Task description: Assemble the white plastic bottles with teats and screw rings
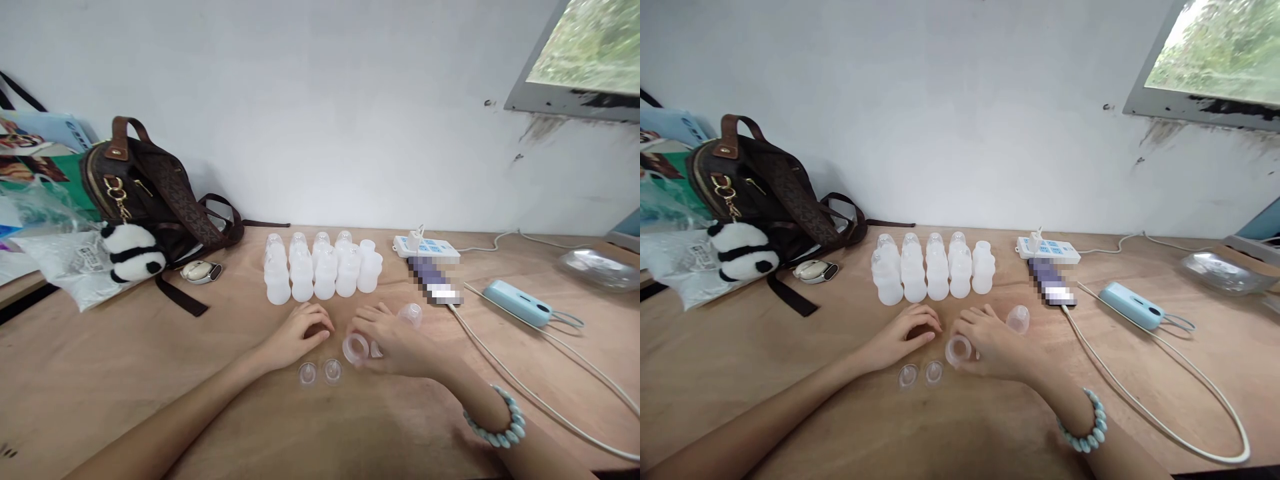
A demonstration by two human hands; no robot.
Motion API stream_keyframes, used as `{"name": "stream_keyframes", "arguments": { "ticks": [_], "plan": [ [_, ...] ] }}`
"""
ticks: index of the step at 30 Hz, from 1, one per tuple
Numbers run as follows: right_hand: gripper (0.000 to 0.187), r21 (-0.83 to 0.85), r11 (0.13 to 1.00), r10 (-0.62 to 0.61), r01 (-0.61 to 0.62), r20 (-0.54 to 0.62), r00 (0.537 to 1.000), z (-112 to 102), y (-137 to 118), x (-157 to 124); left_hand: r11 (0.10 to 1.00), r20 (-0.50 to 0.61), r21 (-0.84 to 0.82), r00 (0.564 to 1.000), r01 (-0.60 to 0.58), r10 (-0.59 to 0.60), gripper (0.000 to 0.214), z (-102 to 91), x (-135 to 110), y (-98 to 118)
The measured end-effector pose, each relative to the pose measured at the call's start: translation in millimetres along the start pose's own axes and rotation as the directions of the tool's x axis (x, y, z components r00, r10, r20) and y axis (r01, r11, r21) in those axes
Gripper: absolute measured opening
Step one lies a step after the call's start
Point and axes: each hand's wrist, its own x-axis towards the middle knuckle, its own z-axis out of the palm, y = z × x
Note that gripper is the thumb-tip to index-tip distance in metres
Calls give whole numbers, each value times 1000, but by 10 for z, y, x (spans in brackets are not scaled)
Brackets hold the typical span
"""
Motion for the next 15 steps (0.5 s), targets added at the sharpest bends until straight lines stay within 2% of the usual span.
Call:
{"name": "stream_keyframes", "arguments": {
  "ticks": [2,4,6,8,11,13,15],
  "plan": [
    [23,102,992,-52,68,-153,987,-19,-54,-3,1000,-9,-17,1000,-12,12,18,4,8,-14],
    [33,183,965,-146,189,-224,964,-4,-119,-3,999,-26,-33,999,-26,25,20,11,15,-35],
    [37,191,944,-232,268,-191,954,65,-168,9,998,-42,-47,999,-33,31,19,18,22,-60],
    [34,124,957,-250,261,-101,963,169,-182,32,998,-49,-55,998,-32,29,18,23,27,-82],
    [33,30,980,-197,197,12,980,288,-161,71,998,-57,-54,998,-23,20,22,30,24,-104],
    [45,54,986,-158,156,32,987,299,-156,88,998,-62,-60,998,-16,12,27,34,16,-110],
    [44,95,987,-129,127,16,992,276,-172,96,997,-69,-77,998,-11,6,32,35,5,-106]
  ]
}}
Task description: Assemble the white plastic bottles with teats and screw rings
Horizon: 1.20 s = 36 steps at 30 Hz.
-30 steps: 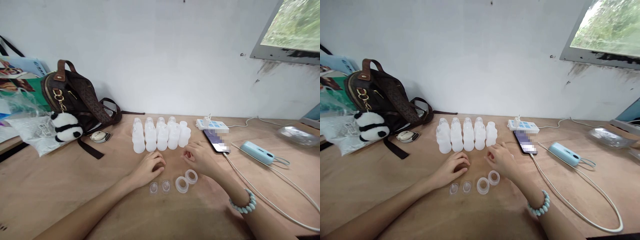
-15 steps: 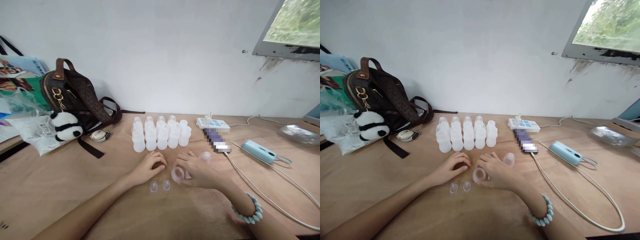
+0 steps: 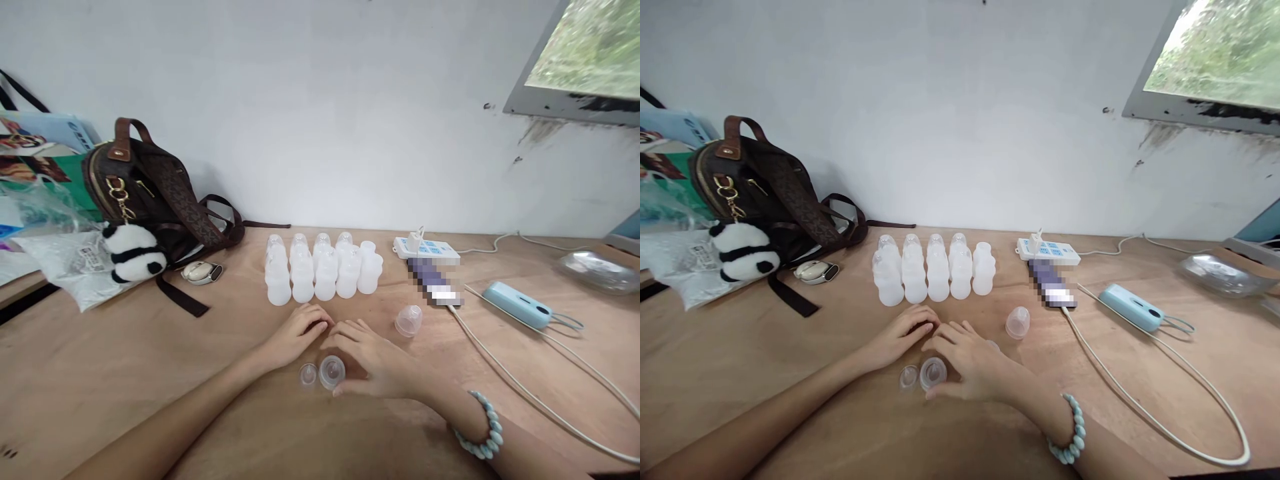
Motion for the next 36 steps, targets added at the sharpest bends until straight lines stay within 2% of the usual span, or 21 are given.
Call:
{"name": "stream_keyframes", "arguments": {
  "ticks": [3,5,7,11,14,16,19,23,27,31,36],
  "plan": [
    [19,-19,1000,22,-23,-5,1000,-5,-33,13,1000,-5,-29,1000,10,-10,35,-6,-14,25],
    [9,-67,998,19,-18,4,1000,29,-30,21,998,7,-52,1000,26,-25,38,-12,-18,39],
    [6,-108,994,16,-18,-23,1000,68,-6,28,995,16,-89,999,47,-46,42,-19,-15,35],
    [9,-110,991,54,-73,-170,984,88,60,37,983,70,-177,997,49,-37,53,-37,6,-11],
    [9,-74,990,102,-121,-222,970,80,91,49,991,163,-136,986,-7,29,58,-49,24,-19],
    [9,-67,991,101,-119,-229,968,87,106,57,997,192,-65,980,-45,57,52,-54,30,1],
    [11,-101,992,52,-79,-248,967,118,136,60,997,197,-4,977,-77,76,41,-59,32,45],
    [15,-233,972,-75,1,-310,948,184,188,55,992,209,60,973,-115,100,37,-59,31,82],
    [19,-388,919,-223,72,-360,906,238,211,69,981,217,148,972,-127,94,35,-54,30,82],
    [26,-507,856,-340,105,-397,852,234,194,81,976,222,155,968,-153,117,30,-40,23,76],
    [29,-512,852,-360,111,-419,834,228,190,77,971,219,157,965,-180,144,31,-20,12,85]
  ]
}}
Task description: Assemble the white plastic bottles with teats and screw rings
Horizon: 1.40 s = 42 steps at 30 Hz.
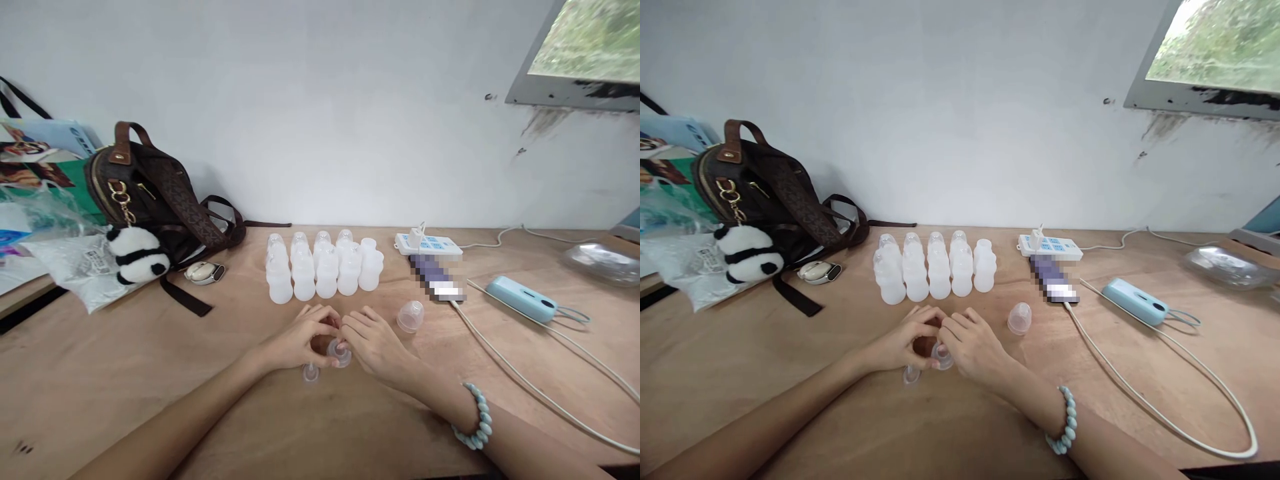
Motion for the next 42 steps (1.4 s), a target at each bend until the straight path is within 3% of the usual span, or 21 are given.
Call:
{"name": "stream_keyframes", "arguments": {
  "ticks": [3,7,11,13,16,18,22,26,28,32,34,36,38,40,42],
  "plan": [
    [29,53,996,74,-77,56,996,-19,13,12,1000,0,-2,1000,11,-11,31,4,-2,-3],
    [30,228,930,262,-289,143,954,-154,107,56,1000,-1,-16,1000,23,-23,37,4,3,-10],
    [26,138,873,482,-468,-98,871,-313,331,38,1000,-9,-4,1000,22,-22,43,9,3,-10],
    [20,3,873,481,-488,-167,860,-344,468,-6,999,-3,9,999,34,-34,45,14,-2,-14],
    [22,-154,879,444,-451,-81,893,-331,641,-86,999,4,20,999,41,-41,47,18,-12,-21],
    [24,-196,884,430,-424,-14,903,-309,710,-129,999,-8,21,1000,25,-25,47,18,-15,-24],
    [21,-190,859,480,-476,-26,877,-298,740,-161,1000,-19,17,1000,19,-19,46,14,-11,-17],
    [23,-87,852,515,-516,-38,857,-347,696,-130,998,-20,-30,999,49,-50,44,0,-9,-4],
    [23,-16,841,536,-540,-102,838,-403,659,-97,994,-34,-90,997,60,-63,45,-3,-17,-4],
    [18,231,798,602,-556,-271,751,-546,532,-4,968,-154,-247,984,50,-91,49,23,-41,-35],
    [16,388,759,641,-523,-300,707,-581,443,40,954,-238,-299,965,36,-111,60,52,-49,-61],
    [14,522,706,669,-479,-269,693,-562,351,70,937,-296,-350,947,12,-122,76,78,-52,-77],
    [13,616,650,672,-445,-193,715,-497,270,82,923,-335,-384,934,-18,-122,82,91,-52,-74],
    [13,668,602,656,-437,-103,747,-412,214,78,929,-366,-369,923,-26,-120,70,89,-53,-50],
    [10,715,542,675,-442,-56,736,-333,187,63,943,-413,-332,901,-15,-131,52,76,-57,-23]
  ]
}}
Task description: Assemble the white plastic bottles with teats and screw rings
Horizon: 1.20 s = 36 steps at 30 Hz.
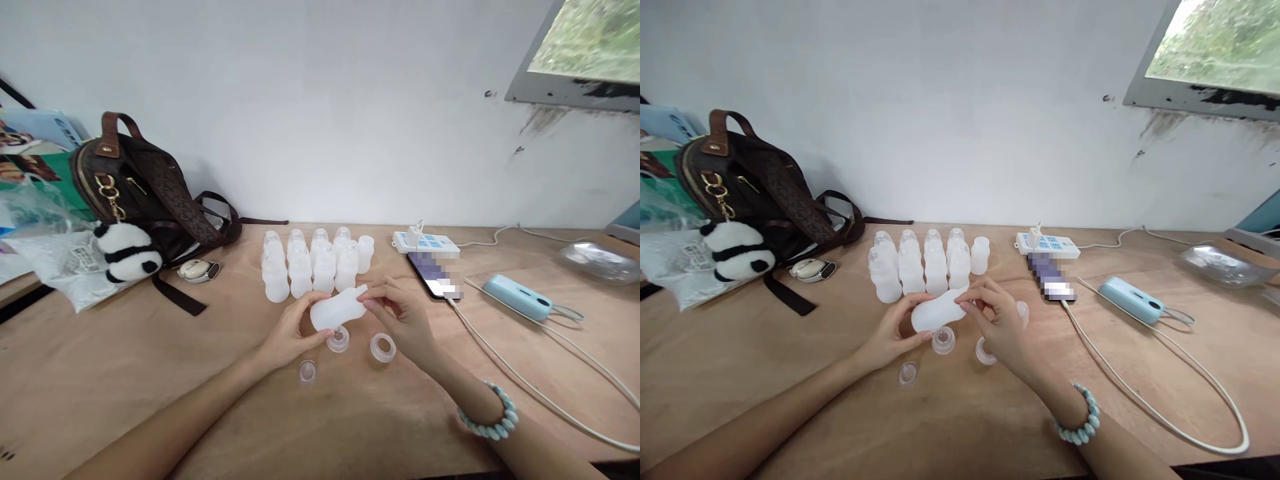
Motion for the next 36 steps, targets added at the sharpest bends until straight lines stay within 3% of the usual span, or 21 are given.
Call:
{"name": "stream_keyframes", "arguments": {
  "ticks": [3,5,7,10,13,15,17,20,22,23,25,27,30,36],
  "plan": [
    [16,67,992,114,-108,-84,990,44,66,-28,1000,-124,7,992,-14,15,43,-20,-4,19],
    [17,1,984,181,-181,-39,983,63,90,-43,1000,-219,-12,975,-24,20,43,-38,-6,11],
    [19,-158,973,193,-167,168,967,93,92,-68,999,-290,-30,957,-27,17,42,-53,-8,-2],
    [33,-383,922,164,57,519,839,164,57,-119,999,-330,-48,944,-22,5,41,-62,-8,-6],
    [25,-427,881,134,205,639,757,207,0,-151,998,-325,-55,946,-11,-7,40,-56,-4,1],
    [23,-282,949,73,143,633,770,187,-30,-144,999,-318,-53,948,-8,-10,40,-51,-1,1],
    [28,-82,997,33,13,534,845,127,-39,-116,999,-312,-52,950,0,-16,41,-49,1,-1],
    [31,111,990,68,-90,191,979,5,-9,-48,999,-310,-47,950,15,-29,43,-55,0,-3],
    [33,159,983,99,-96,-16,995,-65,21,-1,999,-307,-40,951,13,-24,45,-59,-5,1],
    [34,165,981,110,-98,-64,992,-93,32,20,999,-301,-37,954,7,-18,47,-61,-8,6],
    [35,146,984,113,-105,-44,993,-128,41,51,999,-282,-37,959,-9,-2,50,-62,-14,19],
    [34,117,990,73,-78,46,996,-142,34,66,999,-255,-49,967,-18,5,54,-61,-17,35],
    [36,46,997,-65,59,145,987,-139,14,75,994,-234,-107,972,-1,-24,58,-59,-9,54],
    [29,-105,947,-273,302,228,935,-115,-21,76,938,-155,-305,964,163,-218,55,-64,14,-19]
  ]
}}
